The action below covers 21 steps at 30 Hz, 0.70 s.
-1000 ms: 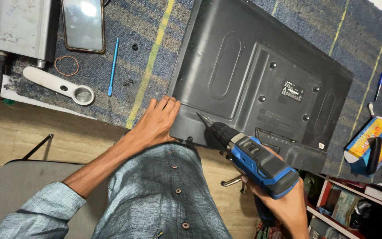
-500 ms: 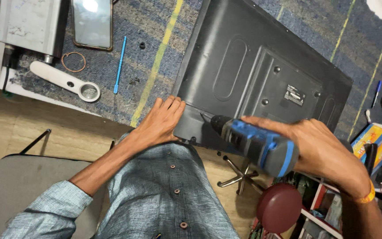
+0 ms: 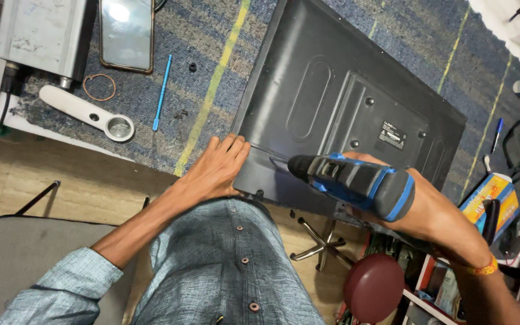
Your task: The person uses a cordless drill to remove screws from the back panel of a television. After removing all screws, the person detaches the back cover to expose the internal components.
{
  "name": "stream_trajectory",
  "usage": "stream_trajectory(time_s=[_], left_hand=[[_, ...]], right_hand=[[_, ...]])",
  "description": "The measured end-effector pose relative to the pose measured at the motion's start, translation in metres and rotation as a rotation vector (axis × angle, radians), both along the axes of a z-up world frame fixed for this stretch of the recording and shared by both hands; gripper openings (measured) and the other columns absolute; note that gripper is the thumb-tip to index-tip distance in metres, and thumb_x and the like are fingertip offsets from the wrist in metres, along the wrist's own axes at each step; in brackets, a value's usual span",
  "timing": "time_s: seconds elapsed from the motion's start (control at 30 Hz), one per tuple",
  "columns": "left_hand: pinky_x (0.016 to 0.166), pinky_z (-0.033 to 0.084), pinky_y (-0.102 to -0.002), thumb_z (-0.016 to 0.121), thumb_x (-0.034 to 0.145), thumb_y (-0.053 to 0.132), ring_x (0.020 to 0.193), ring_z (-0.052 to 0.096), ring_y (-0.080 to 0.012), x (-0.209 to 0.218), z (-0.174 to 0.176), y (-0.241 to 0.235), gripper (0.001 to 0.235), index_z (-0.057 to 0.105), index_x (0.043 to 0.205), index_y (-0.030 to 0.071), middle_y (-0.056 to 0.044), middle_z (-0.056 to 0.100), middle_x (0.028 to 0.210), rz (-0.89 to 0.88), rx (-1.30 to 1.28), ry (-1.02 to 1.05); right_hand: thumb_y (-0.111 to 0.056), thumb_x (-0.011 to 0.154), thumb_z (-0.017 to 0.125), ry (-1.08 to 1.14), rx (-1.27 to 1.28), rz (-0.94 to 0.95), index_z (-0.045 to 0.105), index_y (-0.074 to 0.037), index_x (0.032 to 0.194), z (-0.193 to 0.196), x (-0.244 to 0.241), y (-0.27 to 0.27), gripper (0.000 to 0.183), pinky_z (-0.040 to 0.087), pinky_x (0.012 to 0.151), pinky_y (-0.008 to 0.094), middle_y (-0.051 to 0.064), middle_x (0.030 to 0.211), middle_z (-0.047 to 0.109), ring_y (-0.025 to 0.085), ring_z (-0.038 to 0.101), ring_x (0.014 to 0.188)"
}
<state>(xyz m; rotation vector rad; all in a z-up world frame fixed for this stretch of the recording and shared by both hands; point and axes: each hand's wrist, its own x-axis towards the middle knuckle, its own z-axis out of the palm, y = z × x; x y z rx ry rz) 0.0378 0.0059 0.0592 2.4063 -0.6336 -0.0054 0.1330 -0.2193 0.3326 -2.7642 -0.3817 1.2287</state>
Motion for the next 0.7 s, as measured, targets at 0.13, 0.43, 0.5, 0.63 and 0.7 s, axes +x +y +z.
stream_trajectory(time_s=[0.13,0.43,0.5,0.63,0.7], left_hand=[[0.096,0.039,-0.052,0.094,0.051,0.057,0.126,0.047,-0.0396,-0.002,0.008,0.002,0.117,0.047,0.134,-0.011,-0.026,0.051,0.131,0.062,-0.035,0.009],[0.09,0.049,-0.04,0.067,0.098,0.021,0.098,0.065,-0.0267,0.009,-0.012,-0.019,0.031,0.07,0.124,0.004,-0.012,0.072,0.108,0.19,-0.634,0.108],[0.084,0.051,-0.036,0.067,0.097,0.015,0.089,0.068,-0.0239,0.01,-0.024,-0.016,0.022,0.076,0.115,0.007,-0.009,0.074,0.102,0.216,-0.693,0.166],[0.084,0.046,-0.042,0.068,0.087,0.001,0.092,0.061,-0.0306,0.007,-0.042,0.039,0.021,0.076,0.106,0.002,-0.012,0.065,0.093,0.435,-0.273,-0.058],[0.081,0.045,-0.043,0.068,0.085,0.001,0.092,0.057,-0.0315,0.004,-0.042,0.059,0.022,0.074,0.107,0.001,-0.013,0.061,0.093,0.481,-0.104,-0.106]], right_hand=[[-0.012,0.066,0.085,-0.055,0.11,0.015,0.06,-0.018,0.148,0.01,-0.012,-0.017,0.086,0.061,0.082,0.036,0.012,0.114,0.075,0.039,0.066,0.098],[-0.003,0.066,0.084,-0.134,0.306,-0.241,0.065,-0.01,0.144,0.015,-0.054,-0.046,0.08,0.055,0.086,0.029,0.007,0.121,0.075,0.006,0.063,0.097],[0.0,0.068,0.086,-0.121,0.269,-0.378,0.067,-0.01,0.147,0.01,-0.064,-0.048,0.082,0.057,0.08,0.031,0.009,0.108,0.078,0.01,0.061,0.087],[-0.004,0.068,0.083,-0.171,0.436,-0.356,0.06,-0.006,0.144,0.008,-0.071,-0.05,0.08,0.053,0.086,0.026,0.004,0.118,0.073,0.007,0.063,0.098],[-0.001,0.065,0.081,-0.174,0.397,-0.56,0.06,-0.006,0.141,0.005,-0.076,-0.049,0.079,0.052,0.086,0.028,0.004,0.113,0.075,0.008,0.064,0.097]])
